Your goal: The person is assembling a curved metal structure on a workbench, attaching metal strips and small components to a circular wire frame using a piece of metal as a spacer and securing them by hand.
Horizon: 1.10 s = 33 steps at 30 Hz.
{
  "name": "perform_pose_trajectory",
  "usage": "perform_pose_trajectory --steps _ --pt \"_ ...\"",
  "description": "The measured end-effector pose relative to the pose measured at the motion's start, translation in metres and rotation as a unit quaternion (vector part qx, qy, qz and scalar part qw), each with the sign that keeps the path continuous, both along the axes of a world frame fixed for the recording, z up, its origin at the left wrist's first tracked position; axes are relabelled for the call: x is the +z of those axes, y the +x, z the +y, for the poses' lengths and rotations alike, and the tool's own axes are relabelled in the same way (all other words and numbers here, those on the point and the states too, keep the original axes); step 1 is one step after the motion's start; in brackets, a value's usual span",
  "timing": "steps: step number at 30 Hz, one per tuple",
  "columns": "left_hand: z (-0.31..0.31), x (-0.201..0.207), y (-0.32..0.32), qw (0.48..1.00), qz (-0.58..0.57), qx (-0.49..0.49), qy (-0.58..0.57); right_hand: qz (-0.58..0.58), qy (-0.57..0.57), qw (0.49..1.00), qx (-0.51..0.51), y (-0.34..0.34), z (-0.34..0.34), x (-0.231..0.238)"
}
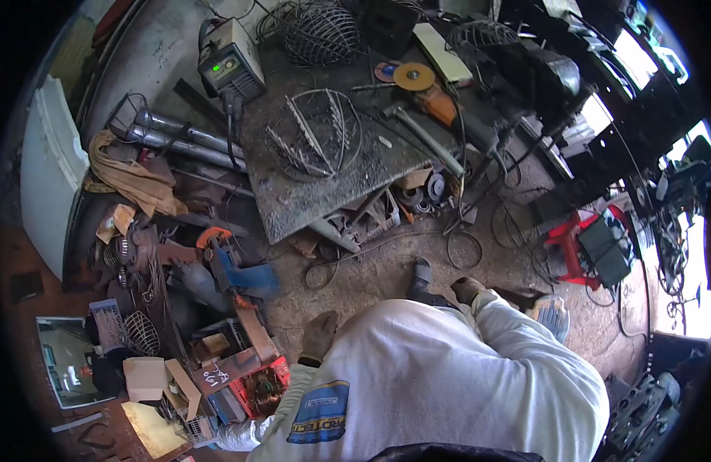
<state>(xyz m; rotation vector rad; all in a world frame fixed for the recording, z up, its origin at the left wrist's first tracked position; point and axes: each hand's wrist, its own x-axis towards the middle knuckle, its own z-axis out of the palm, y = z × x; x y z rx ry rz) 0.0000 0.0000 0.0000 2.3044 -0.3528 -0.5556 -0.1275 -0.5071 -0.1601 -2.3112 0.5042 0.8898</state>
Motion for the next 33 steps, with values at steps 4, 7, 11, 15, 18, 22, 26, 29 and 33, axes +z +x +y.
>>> perform_pose_trajectory --steps 4,7,11,15,18,22,26,29,33 --pt "-0.034 0.065 0.078 0.987 -0.16 0.01 0.015 -0.022 0.028 0.998 -0.052 0.089 -0.002 0.033" --pt "-0.077 0.119 0.115 0.969 -0.214 0.083 -0.094 -0.066 0.169 0.966 -0.184 0.13 -0.01 0.034" --pt "-0.081 0.128 0.146 0.964 -0.243 0.053 -0.099 -0.375 -0.138 0.783 0.476 0.161 -0.053 -0.008" --pt "-0.033 0.085 0.115 0.979 -0.155 0.117 -0.056 0.0 -0.041 0.93 0.365 0.195 0.002 0.021" --pt "0.017 0.034 0.08 0.971 -0.17 0.149 -0.074 0.043 0.007 0.977 0.209 0.22 0.051 0.025" --pt "0.095 0.015 0.064 0.971 -0.136 0.169 -0.096 0.044 0.018 0.989 0.142 0.235 0.121 0.047" --pt "0.197 0.03 0.103 0.984 -0.173 0.045 -0.014 0.004 0.019 0.994 0.11 0.228 0.187 0.065" --pt "0.3 -0.032 0.081 0.985 -0.148 0.066 -0.06 -0.048 -0.007 0.986 0.157 0.221 0.234 0.084" --pt "0.354 -0.03 0.116 0.991 -0.082 0.047 0.094 -0.069 -0.008 0.992 0.101 0.253 0.296 0.175"
